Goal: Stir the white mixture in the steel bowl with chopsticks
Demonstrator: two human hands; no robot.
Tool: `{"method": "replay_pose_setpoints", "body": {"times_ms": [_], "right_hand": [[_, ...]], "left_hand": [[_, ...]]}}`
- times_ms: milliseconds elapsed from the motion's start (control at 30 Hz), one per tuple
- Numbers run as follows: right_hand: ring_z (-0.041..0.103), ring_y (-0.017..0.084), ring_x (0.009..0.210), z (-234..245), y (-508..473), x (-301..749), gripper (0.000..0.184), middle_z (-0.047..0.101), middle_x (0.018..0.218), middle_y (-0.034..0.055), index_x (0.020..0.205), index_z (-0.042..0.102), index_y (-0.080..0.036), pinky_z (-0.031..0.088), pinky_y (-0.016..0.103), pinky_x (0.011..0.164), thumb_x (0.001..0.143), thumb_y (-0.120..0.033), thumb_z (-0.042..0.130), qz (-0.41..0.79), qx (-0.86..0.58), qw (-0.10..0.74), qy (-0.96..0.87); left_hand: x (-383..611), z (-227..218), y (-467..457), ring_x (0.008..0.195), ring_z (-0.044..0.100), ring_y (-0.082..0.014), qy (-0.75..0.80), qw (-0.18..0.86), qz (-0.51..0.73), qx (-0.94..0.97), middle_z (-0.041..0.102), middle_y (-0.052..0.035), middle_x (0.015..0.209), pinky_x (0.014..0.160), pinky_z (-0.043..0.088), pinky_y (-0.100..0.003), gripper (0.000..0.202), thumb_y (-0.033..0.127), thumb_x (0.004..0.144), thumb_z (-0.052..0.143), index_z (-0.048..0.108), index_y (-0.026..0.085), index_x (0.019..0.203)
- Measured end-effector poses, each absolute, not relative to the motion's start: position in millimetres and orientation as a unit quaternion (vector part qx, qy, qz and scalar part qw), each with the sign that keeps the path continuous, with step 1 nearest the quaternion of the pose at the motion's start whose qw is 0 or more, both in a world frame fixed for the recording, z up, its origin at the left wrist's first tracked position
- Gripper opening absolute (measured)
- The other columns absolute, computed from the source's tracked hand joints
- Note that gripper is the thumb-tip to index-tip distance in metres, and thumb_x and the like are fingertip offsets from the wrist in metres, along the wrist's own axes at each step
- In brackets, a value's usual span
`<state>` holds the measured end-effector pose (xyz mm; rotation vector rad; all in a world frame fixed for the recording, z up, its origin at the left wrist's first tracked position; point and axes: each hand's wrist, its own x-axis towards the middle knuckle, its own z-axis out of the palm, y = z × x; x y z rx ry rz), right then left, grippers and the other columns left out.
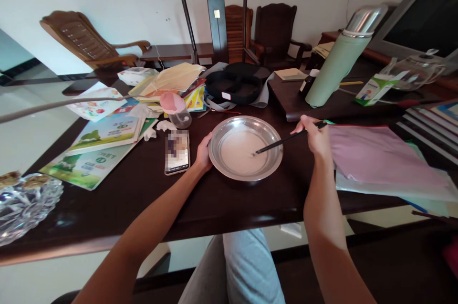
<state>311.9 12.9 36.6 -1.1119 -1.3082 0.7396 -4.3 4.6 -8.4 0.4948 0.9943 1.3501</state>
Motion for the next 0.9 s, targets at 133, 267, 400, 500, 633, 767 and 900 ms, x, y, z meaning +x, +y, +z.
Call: {"method": "replay_pose_setpoints", "body": {"times_ms": [133, 267, 400, 500, 633, 767, 900], "right_hand": [[0.073, 0.022, 0.069, 39.8, 9.7, 297.5, 0.049, 0.075, 0.066, 0.0024, 0.062, 0.073, -0.025, 0.056, 0.036, 0.078, 0.082, -0.07, 0.073, 0.379, -0.431, 0.502, -0.647], [0.075, 0.023, 0.078, 39.3, 11.9, 293.7, 0.047, 0.078, 0.073, 0.0025, 0.066, 0.075, -0.025, 0.055, 0.036, 0.083, 0.081, -0.07, 0.074, 0.352, -0.438, 0.511, -0.651], [0.07, 0.021, 0.063, 35.9, 13.1, 312.4, 0.05, 0.071, 0.06, 0.0007, 0.058, 0.068, -0.025, 0.053, 0.035, 0.076, 0.084, -0.068, 0.072, 0.315, -0.489, 0.584, -0.567], [0.068, 0.02, 0.06, 38.0, 10.3, 309.3, 0.052, 0.068, 0.056, 0.0007, 0.056, 0.066, -0.025, 0.053, 0.035, 0.074, 0.085, -0.068, 0.071, 0.362, -0.462, 0.551, -0.593], [0.074, 0.023, 0.074, 41.8, 9.3, 291.7, 0.049, 0.075, 0.068, 0.0024, 0.065, 0.073, -0.025, 0.055, 0.036, 0.081, 0.081, -0.071, 0.073, 0.381, -0.43, 0.491, -0.655], [0.072, 0.022, 0.072, 38.3, 12.6, 302.3, 0.049, 0.075, 0.066, 0.0016, 0.062, 0.072, -0.025, 0.053, 0.037, 0.083, 0.082, -0.07, 0.073, 0.317, -0.479, 0.564, -0.594], [0.068, 0.02, 0.061, 37.2, 11.5, 309.6, 0.052, 0.069, 0.057, 0.0003, 0.055, 0.066, -0.025, 0.053, 0.036, 0.076, 0.082, -0.069, 0.072, 0.348, -0.473, 0.57, -0.575]], "left_hand": [[-4.8, -8.3, 4.4, 0.091, 0.076, -0.0303, 0.43, 0.644, 0.595, 0.213, 0.075, -0.0051, 0.069, 0.08, 0.059, -0.036, 0.029, 0.044, 0.067, 0.084, 0.072, 0.018, 0.073], [-4.9, -7.5, 4.4, 0.09, 0.076, -0.0292, 0.429, 0.642, 0.6, 0.21, 0.076, -0.004, 0.071, 0.078, 0.059, -0.035, 0.024, 0.041, 0.071, 0.081, 0.072, 0.019, 0.072], [-4.4, -7.3, 4.8, 0.089, 0.076, -0.0291, 0.43, 0.644, 0.597, 0.209, 0.076, -0.0035, 0.072, 0.078, 0.06, -0.036, 0.025, 0.042, 0.071, 0.082, 0.071, 0.019, 0.072], [-4.7, -8.2, 5.1, 0.089, 0.076, -0.0296, 0.428, 0.646, 0.595, 0.212, 0.076, -0.0039, 0.072, 0.078, 0.059, -0.036, 0.027, 0.043, 0.071, 0.082, 0.071, 0.019, 0.072], [-5.8, -9.6, 5.9, 0.088, 0.076, -0.0292, 0.434, 0.641, 0.595, 0.216, 0.076, -0.0037, 0.071, 0.078, 0.059, -0.036, 0.026, 0.043, 0.071, 0.082, 0.071, 0.019, 0.071], [-6.4, -9.8, 6.2, 0.087, 0.076, -0.0283, 0.435, 0.642, 0.594, 0.215, 0.076, -0.0031, 0.073, 0.077, 0.059, -0.035, 0.026, 0.043, 0.07, 0.083, 0.071, 0.02, 0.072], [-6.6, -9.8, 6.0, 0.084, 0.076, -0.0279, 0.439, 0.641, 0.591, 0.217, 0.076, -0.0024, 0.072, 0.076, 0.059, -0.035, 0.028, 0.045, 0.072, 0.082, 0.07, 0.02, 0.073]]}}
